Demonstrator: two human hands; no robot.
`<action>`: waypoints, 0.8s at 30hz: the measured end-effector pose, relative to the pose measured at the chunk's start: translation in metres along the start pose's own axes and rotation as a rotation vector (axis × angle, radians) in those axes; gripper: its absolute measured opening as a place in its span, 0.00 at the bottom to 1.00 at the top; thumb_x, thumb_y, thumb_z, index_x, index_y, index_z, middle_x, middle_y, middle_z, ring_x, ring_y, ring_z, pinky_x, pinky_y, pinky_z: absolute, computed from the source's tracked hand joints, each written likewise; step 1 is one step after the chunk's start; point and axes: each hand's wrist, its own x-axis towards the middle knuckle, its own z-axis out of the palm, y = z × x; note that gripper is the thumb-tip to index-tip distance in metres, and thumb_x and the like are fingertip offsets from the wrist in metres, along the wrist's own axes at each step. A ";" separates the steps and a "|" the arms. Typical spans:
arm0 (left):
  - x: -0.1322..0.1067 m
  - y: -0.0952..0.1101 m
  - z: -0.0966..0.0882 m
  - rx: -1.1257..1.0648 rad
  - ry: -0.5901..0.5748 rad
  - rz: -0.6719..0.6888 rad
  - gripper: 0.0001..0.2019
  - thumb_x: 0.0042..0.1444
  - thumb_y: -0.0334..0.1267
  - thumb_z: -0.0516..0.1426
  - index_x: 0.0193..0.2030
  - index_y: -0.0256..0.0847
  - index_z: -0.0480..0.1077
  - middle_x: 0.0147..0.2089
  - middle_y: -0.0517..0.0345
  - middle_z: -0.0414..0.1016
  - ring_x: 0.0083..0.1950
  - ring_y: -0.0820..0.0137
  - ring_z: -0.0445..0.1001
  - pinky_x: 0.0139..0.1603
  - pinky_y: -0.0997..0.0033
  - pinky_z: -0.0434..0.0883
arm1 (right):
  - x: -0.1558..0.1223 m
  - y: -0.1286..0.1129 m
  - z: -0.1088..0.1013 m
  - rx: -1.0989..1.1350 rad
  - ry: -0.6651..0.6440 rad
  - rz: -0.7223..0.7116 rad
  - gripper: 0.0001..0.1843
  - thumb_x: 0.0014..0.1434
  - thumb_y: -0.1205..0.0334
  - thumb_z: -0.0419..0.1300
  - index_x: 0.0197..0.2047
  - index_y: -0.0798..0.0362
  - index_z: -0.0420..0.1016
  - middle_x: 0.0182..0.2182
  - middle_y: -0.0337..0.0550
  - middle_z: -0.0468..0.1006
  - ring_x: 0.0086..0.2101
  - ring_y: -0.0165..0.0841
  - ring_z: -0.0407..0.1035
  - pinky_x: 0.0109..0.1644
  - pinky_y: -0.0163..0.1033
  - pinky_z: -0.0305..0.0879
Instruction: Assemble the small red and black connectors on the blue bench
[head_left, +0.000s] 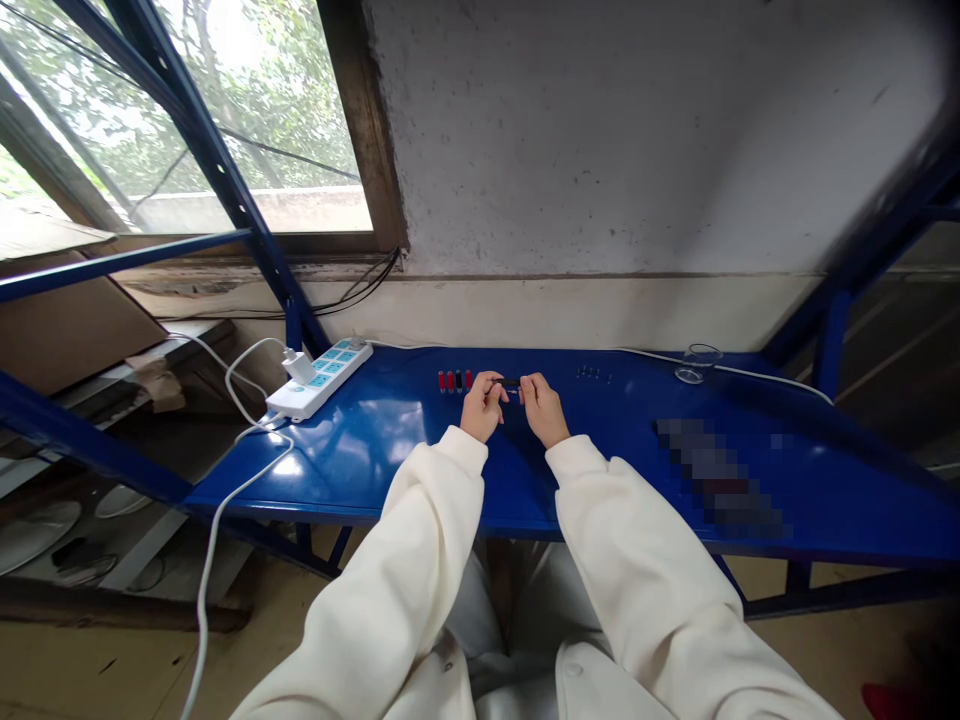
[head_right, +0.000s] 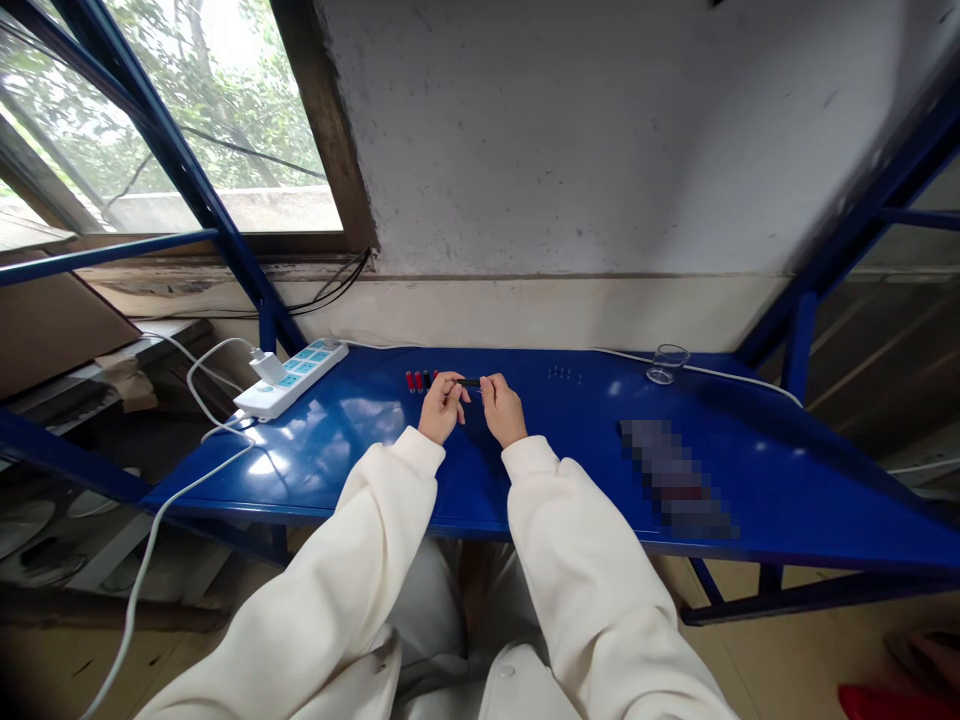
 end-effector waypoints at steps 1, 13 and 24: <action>0.000 0.001 0.000 0.001 0.001 -0.003 0.13 0.57 0.47 0.46 0.42 0.40 0.58 0.27 0.66 0.65 0.13 0.84 0.59 0.13 0.82 0.59 | 0.000 -0.001 0.000 0.003 0.009 -0.016 0.19 0.61 0.49 0.41 0.26 0.51 0.60 0.21 0.38 0.69 0.23 0.28 0.62 0.30 0.33 0.56; -0.005 0.012 -0.001 0.147 0.019 -0.007 0.15 0.59 0.49 0.41 0.37 0.40 0.58 0.26 0.65 0.63 0.14 0.83 0.59 0.15 0.80 0.58 | -0.002 -0.005 -0.001 0.024 0.049 -0.082 0.19 0.60 0.50 0.43 0.25 0.52 0.63 0.18 0.35 0.63 0.19 0.25 0.56 0.26 0.32 0.53; -0.005 0.010 0.001 0.165 0.105 -0.037 0.19 0.60 0.50 0.40 0.24 0.39 0.54 0.21 0.65 0.61 0.14 0.82 0.57 0.18 0.78 0.59 | -0.003 -0.005 0.001 0.036 0.010 -0.095 0.18 0.60 0.51 0.44 0.26 0.52 0.63 0.18 0.35 0.64 0.19 0.25 0.57 0.26 0.32 0.52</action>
